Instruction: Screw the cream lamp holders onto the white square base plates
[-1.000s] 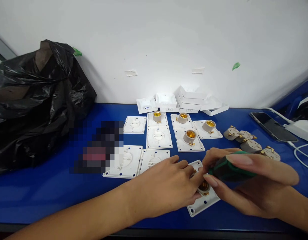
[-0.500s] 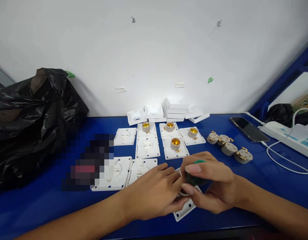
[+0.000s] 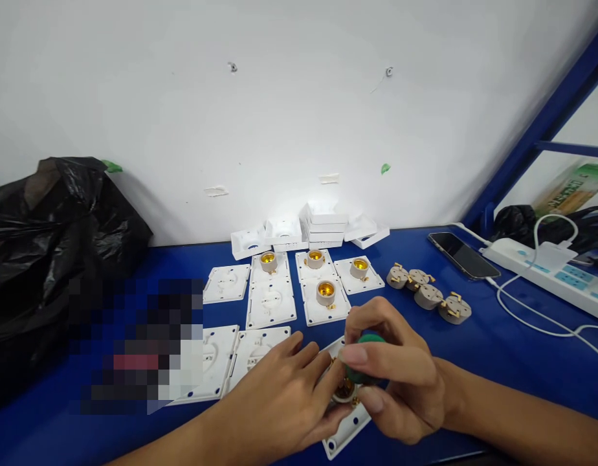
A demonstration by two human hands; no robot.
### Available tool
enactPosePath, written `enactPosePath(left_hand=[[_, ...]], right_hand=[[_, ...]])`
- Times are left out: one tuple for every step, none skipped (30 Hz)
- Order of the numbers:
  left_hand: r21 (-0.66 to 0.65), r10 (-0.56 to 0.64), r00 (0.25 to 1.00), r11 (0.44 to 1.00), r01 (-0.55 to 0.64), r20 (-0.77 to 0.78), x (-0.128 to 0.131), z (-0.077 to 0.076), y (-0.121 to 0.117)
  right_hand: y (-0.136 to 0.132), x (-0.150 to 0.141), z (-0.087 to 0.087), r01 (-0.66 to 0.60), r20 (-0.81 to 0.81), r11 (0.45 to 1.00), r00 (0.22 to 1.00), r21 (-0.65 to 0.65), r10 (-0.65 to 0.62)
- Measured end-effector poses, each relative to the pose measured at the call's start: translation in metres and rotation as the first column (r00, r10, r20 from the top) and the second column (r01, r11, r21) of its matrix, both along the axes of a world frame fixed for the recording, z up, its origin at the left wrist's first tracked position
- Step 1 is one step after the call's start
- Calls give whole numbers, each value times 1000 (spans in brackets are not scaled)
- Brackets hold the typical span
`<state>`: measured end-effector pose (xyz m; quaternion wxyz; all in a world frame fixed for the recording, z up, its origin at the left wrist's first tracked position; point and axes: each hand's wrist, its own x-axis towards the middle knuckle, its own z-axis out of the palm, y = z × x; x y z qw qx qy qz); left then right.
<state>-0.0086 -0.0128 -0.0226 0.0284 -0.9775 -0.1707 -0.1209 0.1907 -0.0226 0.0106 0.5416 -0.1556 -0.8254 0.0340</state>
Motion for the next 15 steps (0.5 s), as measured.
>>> enactPosePath(left_hand=[[9, 0, 1000, 1000, 0, -1, 0, 0, 0], [13, -1, 1000, 1000, 1, -1, -1, 1, 0], [17, 0, 1000, 1000, 0, 3, -1, 2, 0], [20, 3, 1000, 1000, -3, 12, -1, 4, 0], [22, 5, 1000, 1000, -6, 24, -1, 5, 1], [26, 6, 999, 1000, -7, 39, 0, 7, 1], [29, 5, 999, 1000, -6, 53, 0, 9, 1], [32, 1, 998, 999, -4, 66, 0, 10, 1], [34, -1, 997, 999, -1, 76, 0, 10, 1], [36, -3, 996, 999, 0, 85, 0, 11, 1], [36, 1, 996, 999, -5, 90, 0, 10, 0], [33, 7, 996, 999, -10, 90, -1, 10, 0], [26, 14, 996, 1000, -17, 86, -1, 10, -1], [17, 20, 997, 1000, -22, 80, -2, 10, -1], [5, 25, 997, 1000, -25, 73, -2, 10, -2]], right_hand=[[1, 0, 0, -8, -4, 1000, 1000, 0, 8], [2, 0, 1, -15, -8, 1000, 1000, 3, 15], [3, 0, 1, -19, -12, 1000, 1000, 8, 19], [4, 0, 1, -25, -17, 1000, 1000, 9, 25], [5, 0, 1, -31, -23, 999, 999, 9, 31], [6, 0, 1, -37, -29, 999, 999, 8, 37], [6, 1, 0, -41, -33, 999, 999, 4, 41], [7, 1, 0, -42, -31, 999, 999, -2, 42], [7, 1, 0, -41, -32, 999, 999, -3, 41], [8, 1, -1, -39, -33, 999, 999, -4, 38], [8, 1, -1, -39, -36, 999, 999, 0, 39], [8, 1, -2, -43, -39, 999, 998, 1, 43], [8, 1, -2, -50, -44, 999, 998, 1, 50], [8, 1, -3, -54, -50, 999, 997, 5, 55], [8, 1, -3, -55, -54, 998, 997, 7, 56]])
